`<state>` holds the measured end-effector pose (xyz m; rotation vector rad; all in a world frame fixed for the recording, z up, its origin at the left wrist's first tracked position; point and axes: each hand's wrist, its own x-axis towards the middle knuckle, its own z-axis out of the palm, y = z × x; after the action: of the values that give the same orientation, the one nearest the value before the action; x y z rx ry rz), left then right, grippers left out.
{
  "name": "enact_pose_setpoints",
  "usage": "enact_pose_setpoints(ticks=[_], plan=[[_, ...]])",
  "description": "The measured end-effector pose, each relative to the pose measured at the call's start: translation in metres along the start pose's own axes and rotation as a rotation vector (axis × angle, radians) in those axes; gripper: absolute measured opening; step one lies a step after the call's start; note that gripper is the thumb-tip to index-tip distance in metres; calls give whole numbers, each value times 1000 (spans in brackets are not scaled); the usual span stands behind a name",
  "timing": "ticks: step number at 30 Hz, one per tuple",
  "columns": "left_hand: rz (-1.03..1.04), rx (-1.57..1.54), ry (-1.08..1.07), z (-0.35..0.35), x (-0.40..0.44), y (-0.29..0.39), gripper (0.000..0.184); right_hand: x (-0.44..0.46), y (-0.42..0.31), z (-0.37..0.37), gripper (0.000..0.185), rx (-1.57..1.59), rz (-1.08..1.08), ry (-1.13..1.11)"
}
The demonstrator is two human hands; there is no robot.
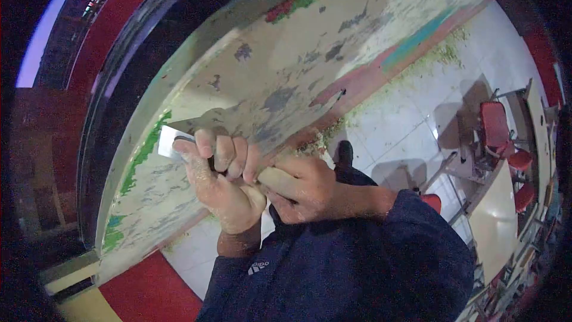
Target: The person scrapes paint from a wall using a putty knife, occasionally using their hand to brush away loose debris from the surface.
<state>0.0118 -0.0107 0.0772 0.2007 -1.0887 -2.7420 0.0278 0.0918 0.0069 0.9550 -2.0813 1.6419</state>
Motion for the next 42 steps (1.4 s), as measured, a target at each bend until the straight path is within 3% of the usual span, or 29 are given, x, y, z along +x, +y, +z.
enact_pose_setpoints(ticks=[4,7,10,11,14,16,18,23,26,34,37,40,41,42], plan=[[46,109,47,4,4,-1,34,11,-6,-10,31,4,-21,19],[-12,-253,-88,5,12,13,36,16,-7,-1,31,6,-39,20],[-109,29,-10,-9,-5,3,39,1,-7,-10,19,-4,-34,38],[-132,19,42,-9,-4,0,44,1,-10,-19,21,-23,10,-53],[16,9,0,2,-3,-15,47,-4,-3,-6,19,24,-11,-24],[-31,-3,-184,-11,1,-12,49,-7,-7,-3,18,-12,35,27],[-226,-163,-363,-18,7,-7,49,-3,-7,-4,16,-36,38,29],[-273,-235,-229,-14,9,3,47,-10,-6,2,13,-7,-14,54],[-294,135,-33,-10,0,-4,47,-10,-8,-1,16,-36,21,59],[-276,164,-186,-2,7,4,44,-10,-8,3,23,24,-10,123],[-222,-114,-85,16,16,12,47,7,-2,7,22,-8,-61,133],[-339,65,-56,-1,7,12,45,-12,-8,12,19,-29,-9,127],[-241,284,-168,-12,9,7,44,-13,-2,18,18,46,-34,221],[-241,198,-179,-8,13,7,45,-10,1,17,18,14,-41,206]])
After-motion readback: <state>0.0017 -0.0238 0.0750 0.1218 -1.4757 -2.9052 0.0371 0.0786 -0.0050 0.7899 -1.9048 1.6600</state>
